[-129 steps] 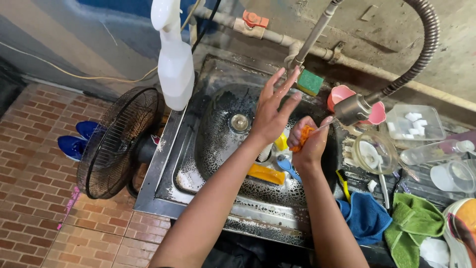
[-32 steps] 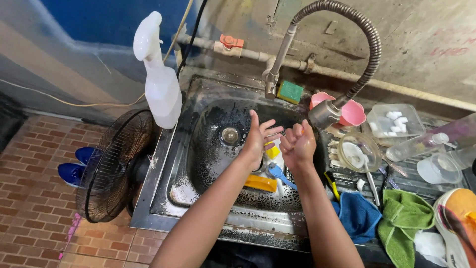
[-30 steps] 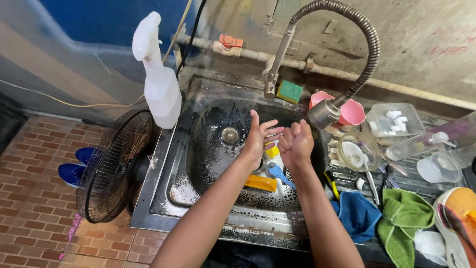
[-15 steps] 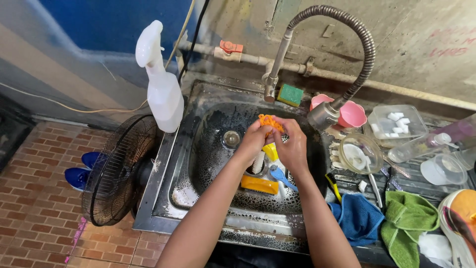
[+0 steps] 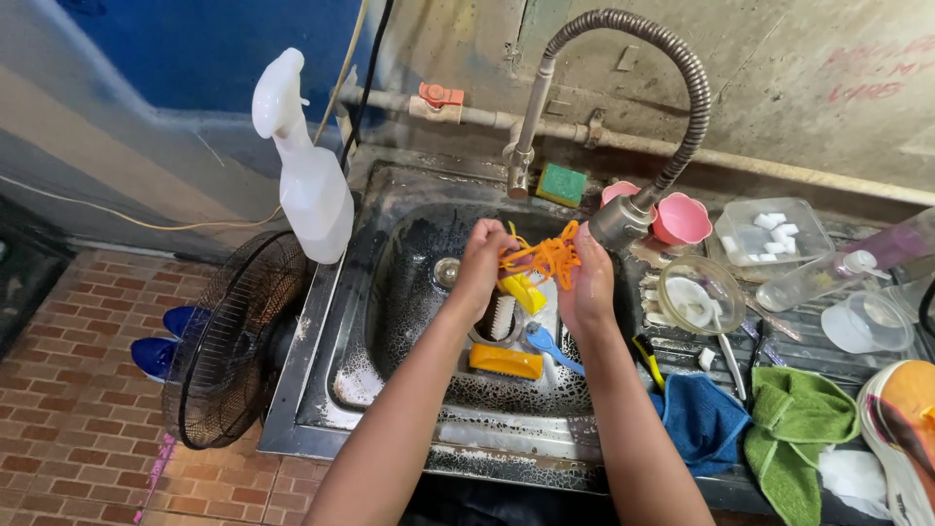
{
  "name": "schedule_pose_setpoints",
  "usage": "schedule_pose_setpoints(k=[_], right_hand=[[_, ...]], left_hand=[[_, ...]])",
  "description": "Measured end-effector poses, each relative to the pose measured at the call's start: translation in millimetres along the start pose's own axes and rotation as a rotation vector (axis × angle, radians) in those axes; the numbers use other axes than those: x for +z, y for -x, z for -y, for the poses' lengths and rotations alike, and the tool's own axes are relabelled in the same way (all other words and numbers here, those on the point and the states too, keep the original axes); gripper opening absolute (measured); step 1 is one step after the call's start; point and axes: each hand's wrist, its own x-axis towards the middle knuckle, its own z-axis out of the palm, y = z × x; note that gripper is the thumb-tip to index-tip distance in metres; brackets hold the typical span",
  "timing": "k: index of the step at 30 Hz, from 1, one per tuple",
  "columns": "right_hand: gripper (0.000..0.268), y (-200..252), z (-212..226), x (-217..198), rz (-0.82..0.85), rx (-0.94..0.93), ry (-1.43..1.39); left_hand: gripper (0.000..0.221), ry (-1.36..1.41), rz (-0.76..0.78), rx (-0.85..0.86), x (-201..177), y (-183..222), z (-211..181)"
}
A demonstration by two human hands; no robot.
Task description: The person is washing their hands and then thoroughly scrubbing a pair of orange shoelaces in a sink using soap and a sponge.
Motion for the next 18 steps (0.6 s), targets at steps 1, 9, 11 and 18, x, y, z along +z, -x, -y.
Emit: schedule_pose_setpoints(k=[1,9,11,18], right_hand=[[0.029,2.5,2.9,3.8,0.003,-0.094,0.071],[0.017,14.1,30.1,16.3,0.075,-0.402,0.617],[0.018,4.3,20.5,5.3,0.027,-0.38,0.506],[0.024,5.1,25.6,6.7,0.004,-0.11,0.19]], left_hand=[[0.026,-0.203,0.033,0.009,0.6,2.8,0.0],[0.018,-0.49,0.302,0.125,11.5,19.1,-7.9],[0.008,-0.804,0.335,0.39,15.6,21.4,-13.7],[0.023,-0.206,0.133,0.363,8.8,3.9,-8.4]])
